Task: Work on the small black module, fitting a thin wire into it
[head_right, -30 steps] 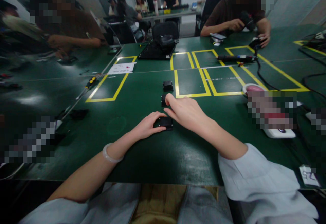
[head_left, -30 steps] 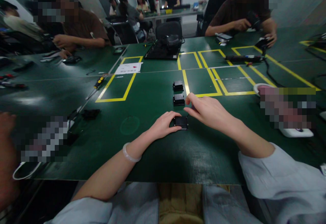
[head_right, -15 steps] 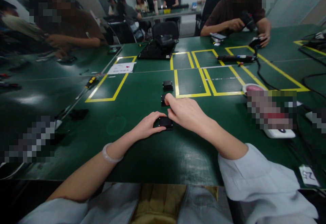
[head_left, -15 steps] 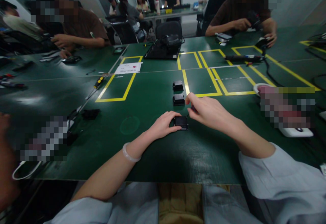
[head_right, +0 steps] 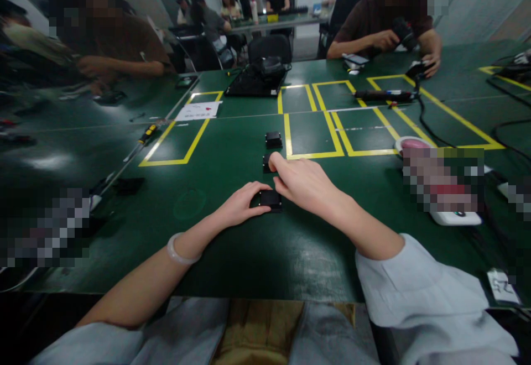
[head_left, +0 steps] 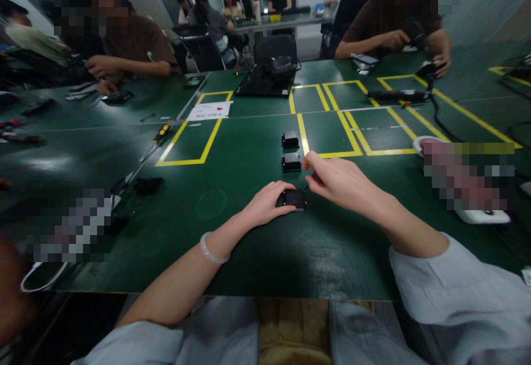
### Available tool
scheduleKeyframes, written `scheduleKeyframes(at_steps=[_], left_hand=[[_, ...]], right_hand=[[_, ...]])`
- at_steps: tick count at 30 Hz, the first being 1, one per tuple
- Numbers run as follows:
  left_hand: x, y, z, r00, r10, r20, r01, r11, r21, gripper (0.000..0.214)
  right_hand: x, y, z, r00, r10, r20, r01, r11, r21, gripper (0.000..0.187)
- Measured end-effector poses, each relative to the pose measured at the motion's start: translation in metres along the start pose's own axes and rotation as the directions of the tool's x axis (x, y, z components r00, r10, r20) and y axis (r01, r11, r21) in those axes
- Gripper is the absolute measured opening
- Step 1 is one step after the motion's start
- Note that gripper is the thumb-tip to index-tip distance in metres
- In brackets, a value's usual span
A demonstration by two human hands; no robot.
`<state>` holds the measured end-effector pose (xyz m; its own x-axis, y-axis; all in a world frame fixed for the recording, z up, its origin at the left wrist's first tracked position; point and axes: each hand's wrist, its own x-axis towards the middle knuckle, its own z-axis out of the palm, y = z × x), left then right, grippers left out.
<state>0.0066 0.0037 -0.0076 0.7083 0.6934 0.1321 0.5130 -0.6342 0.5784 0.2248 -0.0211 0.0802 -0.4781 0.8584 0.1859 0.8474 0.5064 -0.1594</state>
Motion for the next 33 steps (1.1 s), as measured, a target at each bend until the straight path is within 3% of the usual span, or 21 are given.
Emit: scheduleKeyframes(at_steps=[11, 33], left_hand=[[0.0003, 0.0009, -0.0006, 1.0, -0.001, 0.013, 0.001, 1.0, -0.007, 0.039], [0.0002, 0.0022, -0.0014, 1.0, -0.017, 0.02, 0.017, 1.0, -0.006, 0.038]], right_hand=[[0.0017, -0.0009, 0.0, 0.999, 0.034, -0.007, -0.034, 0.998, -0.049, 0.019], [0.0001, -0.0013, -0.0007, 1.0, 0.006, -0.007, -0.005, 1.0, 0.013, 0.022]])
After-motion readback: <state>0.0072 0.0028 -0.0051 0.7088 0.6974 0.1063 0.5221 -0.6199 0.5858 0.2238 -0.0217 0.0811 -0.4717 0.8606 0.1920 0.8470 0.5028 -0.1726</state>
